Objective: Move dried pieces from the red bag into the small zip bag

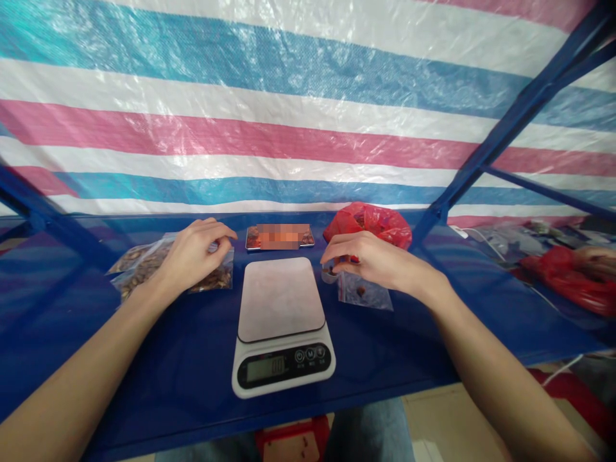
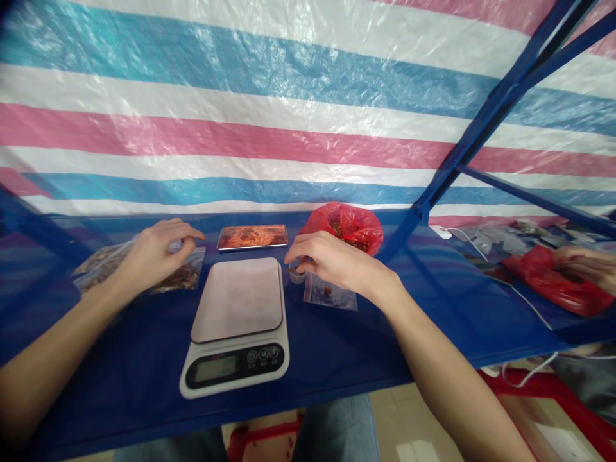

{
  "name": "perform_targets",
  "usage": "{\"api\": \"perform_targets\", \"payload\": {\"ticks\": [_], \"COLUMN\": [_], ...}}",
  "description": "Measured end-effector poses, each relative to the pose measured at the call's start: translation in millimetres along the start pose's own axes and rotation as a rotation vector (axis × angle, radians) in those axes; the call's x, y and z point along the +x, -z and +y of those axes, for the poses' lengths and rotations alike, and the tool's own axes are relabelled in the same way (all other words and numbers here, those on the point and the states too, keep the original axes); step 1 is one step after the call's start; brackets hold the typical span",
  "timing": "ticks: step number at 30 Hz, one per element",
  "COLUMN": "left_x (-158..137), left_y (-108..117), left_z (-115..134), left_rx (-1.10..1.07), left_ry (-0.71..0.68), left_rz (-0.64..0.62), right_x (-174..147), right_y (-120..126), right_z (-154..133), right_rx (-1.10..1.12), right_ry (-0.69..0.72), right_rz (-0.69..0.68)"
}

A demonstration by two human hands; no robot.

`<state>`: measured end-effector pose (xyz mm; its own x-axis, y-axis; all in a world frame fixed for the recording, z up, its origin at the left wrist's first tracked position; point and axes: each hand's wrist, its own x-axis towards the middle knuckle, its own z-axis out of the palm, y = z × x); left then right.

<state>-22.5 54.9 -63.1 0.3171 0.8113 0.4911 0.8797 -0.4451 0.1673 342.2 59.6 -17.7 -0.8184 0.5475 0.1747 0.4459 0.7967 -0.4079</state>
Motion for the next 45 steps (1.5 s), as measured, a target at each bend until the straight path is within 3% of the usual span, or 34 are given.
{"api": "perform_targets", "payload": {"ticks": [22, 28, 32, 36, 41, 45], "left_x": [0, -1, -1, -1, -1, -2], "left_y": [-1, -2, -1, -1, -2, -3], "left_z": [-3, -4, -3, -4, -7, -8], "left_rx": [-0.026, -0.031, -0.028, -0.032, -0.039, -0.030], "left_ry": [0.024, 0.020, 0.016, 0.012, 0.013, 0.011], "left_rz": [0.004, 0.017, 0.016, 0.025, 0.034, 0.025], "right_x": [0, -4, -6, -3, 2, -1], "right_y": [3, -1, -15, -22, -6, 7], "right_z": [-6, 22, 46, 49, 29, 14], "right_rx": [0.038, -0.104, -0.209, -0.230, -0.043, 0.182], "right_ry": [0.007, -0.037, -0.130, -0.162, -0.102, -0.078], "right_rz": [0.033, 0.153, 0.070, 0.024, 0.222, 0.146]}}
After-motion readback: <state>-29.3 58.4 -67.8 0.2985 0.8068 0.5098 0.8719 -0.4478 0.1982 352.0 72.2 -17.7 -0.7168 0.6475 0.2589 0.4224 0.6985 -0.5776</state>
